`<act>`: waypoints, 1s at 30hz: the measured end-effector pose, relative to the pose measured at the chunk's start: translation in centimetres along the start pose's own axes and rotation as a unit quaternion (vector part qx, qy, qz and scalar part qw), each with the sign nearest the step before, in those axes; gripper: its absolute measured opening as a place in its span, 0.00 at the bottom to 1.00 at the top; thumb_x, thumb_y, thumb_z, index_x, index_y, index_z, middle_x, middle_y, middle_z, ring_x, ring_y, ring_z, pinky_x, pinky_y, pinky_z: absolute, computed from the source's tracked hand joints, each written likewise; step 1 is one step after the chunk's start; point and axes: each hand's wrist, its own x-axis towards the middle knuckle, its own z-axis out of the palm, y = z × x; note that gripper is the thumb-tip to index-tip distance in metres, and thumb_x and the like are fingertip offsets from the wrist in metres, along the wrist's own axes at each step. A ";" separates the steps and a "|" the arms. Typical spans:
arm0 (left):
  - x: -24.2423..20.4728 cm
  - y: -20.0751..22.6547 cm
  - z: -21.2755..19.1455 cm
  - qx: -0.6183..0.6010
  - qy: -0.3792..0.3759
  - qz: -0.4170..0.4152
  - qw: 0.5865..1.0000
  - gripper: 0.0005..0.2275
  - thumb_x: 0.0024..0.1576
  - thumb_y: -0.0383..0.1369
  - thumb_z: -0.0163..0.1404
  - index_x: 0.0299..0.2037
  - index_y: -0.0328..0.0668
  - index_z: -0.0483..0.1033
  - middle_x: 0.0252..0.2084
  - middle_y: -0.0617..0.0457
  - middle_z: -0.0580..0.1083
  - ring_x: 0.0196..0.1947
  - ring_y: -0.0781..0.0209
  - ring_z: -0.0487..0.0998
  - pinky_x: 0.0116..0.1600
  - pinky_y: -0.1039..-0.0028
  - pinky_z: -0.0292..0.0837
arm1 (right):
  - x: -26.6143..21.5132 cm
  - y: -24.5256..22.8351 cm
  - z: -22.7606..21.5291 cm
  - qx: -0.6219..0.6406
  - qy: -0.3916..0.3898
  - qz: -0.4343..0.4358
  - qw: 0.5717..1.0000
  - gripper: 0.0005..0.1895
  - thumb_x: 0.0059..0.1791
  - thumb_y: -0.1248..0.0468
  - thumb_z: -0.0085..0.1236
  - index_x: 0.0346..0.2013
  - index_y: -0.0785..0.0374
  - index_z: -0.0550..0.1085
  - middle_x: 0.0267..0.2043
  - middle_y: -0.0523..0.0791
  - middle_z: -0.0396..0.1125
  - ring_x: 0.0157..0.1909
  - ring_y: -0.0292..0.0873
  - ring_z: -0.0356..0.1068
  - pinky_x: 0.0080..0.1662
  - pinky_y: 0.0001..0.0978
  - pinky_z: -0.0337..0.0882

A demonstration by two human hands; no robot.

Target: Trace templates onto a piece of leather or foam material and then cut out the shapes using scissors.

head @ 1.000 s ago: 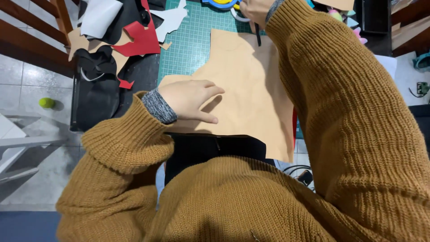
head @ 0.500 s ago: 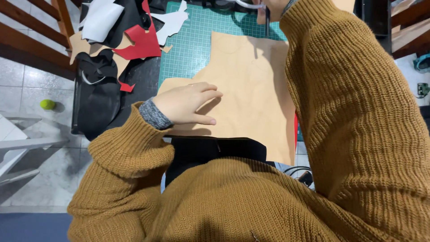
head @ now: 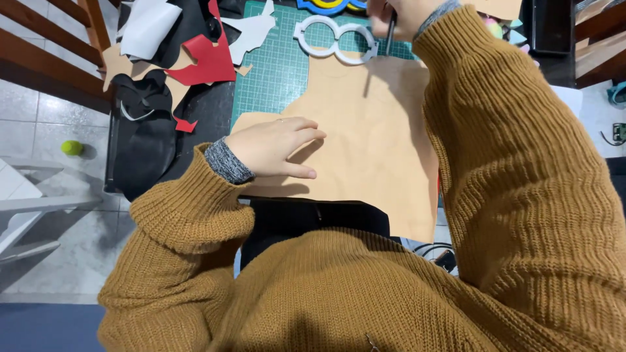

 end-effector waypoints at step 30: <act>5.6 -4.4 1.4 0.086 0.253 -0.054 0.962 0.39 0.48 0.47 0.66 0.64 0.31 0.62 0.64 0.38 0.66 0.69 0.44 0.61 0.70 0.58 0.56 | -11.1 -3.3 2.4 0.114 0.056 -0.068 0.990 0.31 0.42 0.53 0.73 0.53 0.68 0.76 0.53 0.52 0.70 0.53 0.50 0.70 0.53 0.40 0.72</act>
